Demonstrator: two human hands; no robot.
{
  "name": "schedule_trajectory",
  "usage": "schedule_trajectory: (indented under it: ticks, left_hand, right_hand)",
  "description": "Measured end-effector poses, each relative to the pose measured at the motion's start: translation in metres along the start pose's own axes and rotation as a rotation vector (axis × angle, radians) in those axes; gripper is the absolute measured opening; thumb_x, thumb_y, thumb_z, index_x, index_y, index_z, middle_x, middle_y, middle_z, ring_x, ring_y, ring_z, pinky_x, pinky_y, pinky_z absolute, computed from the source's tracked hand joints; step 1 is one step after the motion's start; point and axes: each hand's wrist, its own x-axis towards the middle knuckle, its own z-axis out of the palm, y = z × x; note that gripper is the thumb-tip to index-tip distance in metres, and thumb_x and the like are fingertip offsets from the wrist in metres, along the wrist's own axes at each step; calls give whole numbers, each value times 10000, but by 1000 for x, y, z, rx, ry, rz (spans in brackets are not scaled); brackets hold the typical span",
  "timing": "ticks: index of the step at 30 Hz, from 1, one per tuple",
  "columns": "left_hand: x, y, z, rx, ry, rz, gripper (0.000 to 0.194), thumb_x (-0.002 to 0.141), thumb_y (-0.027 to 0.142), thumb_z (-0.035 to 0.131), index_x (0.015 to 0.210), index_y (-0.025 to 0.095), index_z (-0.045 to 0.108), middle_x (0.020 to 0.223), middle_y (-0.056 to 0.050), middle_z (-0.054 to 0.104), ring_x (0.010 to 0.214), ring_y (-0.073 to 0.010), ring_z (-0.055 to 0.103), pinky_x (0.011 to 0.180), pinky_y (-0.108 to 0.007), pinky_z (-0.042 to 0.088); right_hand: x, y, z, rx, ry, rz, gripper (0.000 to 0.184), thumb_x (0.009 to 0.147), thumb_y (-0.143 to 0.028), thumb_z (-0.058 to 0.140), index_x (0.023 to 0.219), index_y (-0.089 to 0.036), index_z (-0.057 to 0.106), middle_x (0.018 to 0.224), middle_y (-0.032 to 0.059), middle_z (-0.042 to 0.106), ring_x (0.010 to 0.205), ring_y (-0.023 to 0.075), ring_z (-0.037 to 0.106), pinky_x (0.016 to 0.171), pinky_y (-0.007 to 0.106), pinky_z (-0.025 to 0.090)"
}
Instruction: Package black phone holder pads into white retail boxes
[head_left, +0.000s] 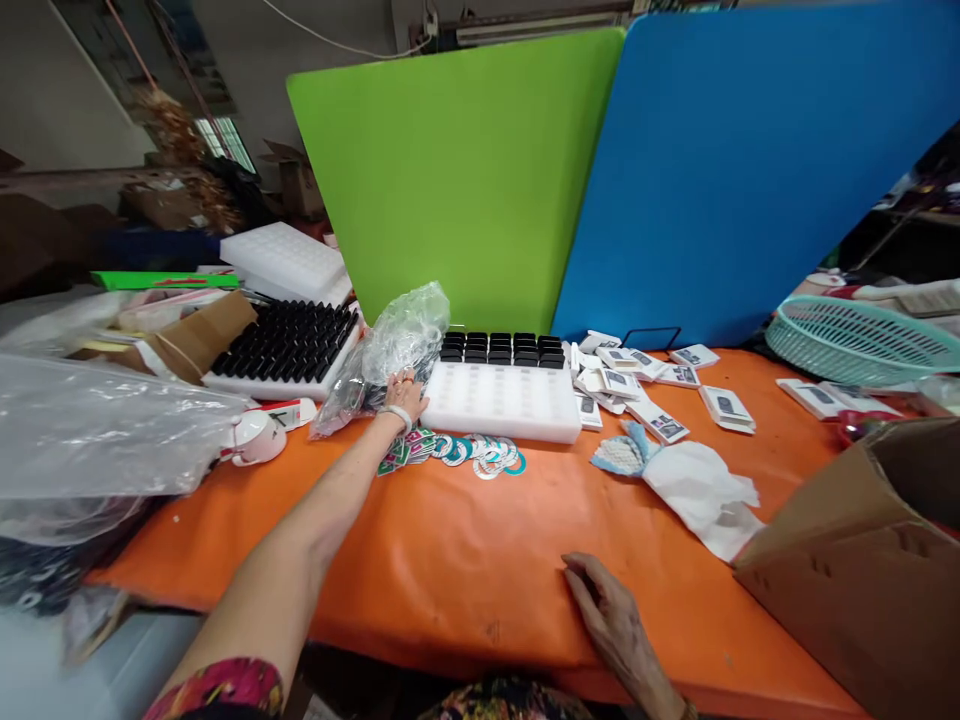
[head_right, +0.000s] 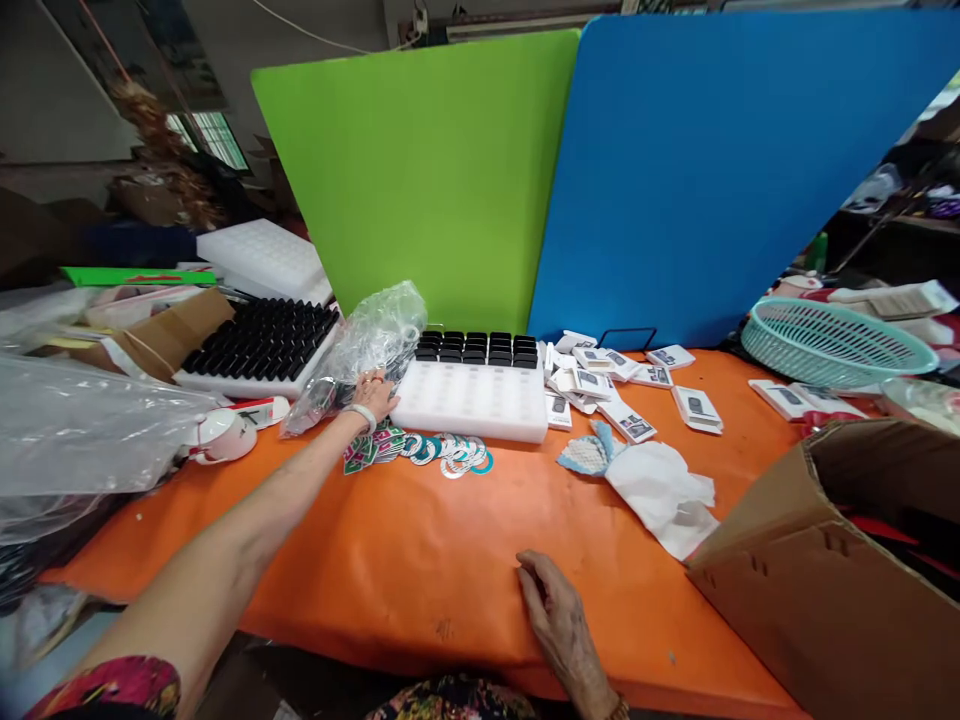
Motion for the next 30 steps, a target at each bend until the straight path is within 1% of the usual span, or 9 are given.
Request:
schedule_trajectory:
  ticks: [2,4,8,11,14,17,23,27,30]
  left_hand:
    - [4,3,0,-24,4,0,363,848,338,486,1146,187,630,1337,-110,545,1307,-285,389,1105,-391,211]
    - [9,9,1,-51,14,-40,389,869,352,453,1168,161,612,1239,-137,607,1251,-285,452,1066,-389,267]
    - [20,23,7,-102,70,-166,482,932,416,341,1348,203,458,1214,-149,613,1220,-297,479,1010,-415,307]
    - [27,32,12,-133,102,-247,497,949,438,287,1384,235,417,1220,-164,598,1151,-324,521,966,-459,313]
    - [33,35,14,-145,126,-296,475,934,478,315,1300,253,517,1188,-164,606,1097,-364,532,911,-502,321]
    - [37,38,17,-139,166,-317,436,928,449,331,1174,225,612,1148,-165,614,1113,-386,503,904,-521,303]
    - [40,45,25,-117,250,-274,398,920,350,348,1128,177,639,1258,-159,560,1209,-377,413,983,-522,237]
    - [39,43,35,-130,342,-218,401,911,324,386,1247,237,586,1389,-90,497,1268,-359,357,1023,-508,222]
    - [39,40,42,-144,390,-227,376,910,372,413,1212,286,619,1383,-51,520,1287,-373,335,1030,-528,214]
  right_hand:
    - [22,-9,-6,56,-44,60,356,855,-500,537,901,-172,668,773,89,716,635,187,674,574,257,569]
    - [56,-18,-15,94,-45,97,351,850,-499,536,914,-171,645,732,64,684,597,171,644,530,253,537]
    - [144,-27,-27,39,79,72,315,840,-449,527,909,-156,624,784,67,661,709,183,619,644,298,510]
    - [213,-20,-25,-9,122,54,293,816,-399,510,902,-139,616,840,86,659,746,190,603,687,326,492]
    - [273,-5,-18,-57,143,53,241,786,-345,518,879,-143,610,869,83,647,756,189,577,718,349,473]
    - [318,12,-10,-104,172,69,192,761,-296,526,849,-144,603,873,84,630,744,185,546,755,378,448]
    - [362,35,0,-125,110,75,183,739,-283,558,854,-150,612,839,78,634,736,185,540,717,347,429]
    - [373,41,4,-97,65,38,169,714,-316,588,792,-173,633,830,61,651,765,196,551,730,334,422]
    - [378,44,5,-59,55,8,179,655,-354,651,722,-189,643,787,47,657,755,205,549,737,340,416]
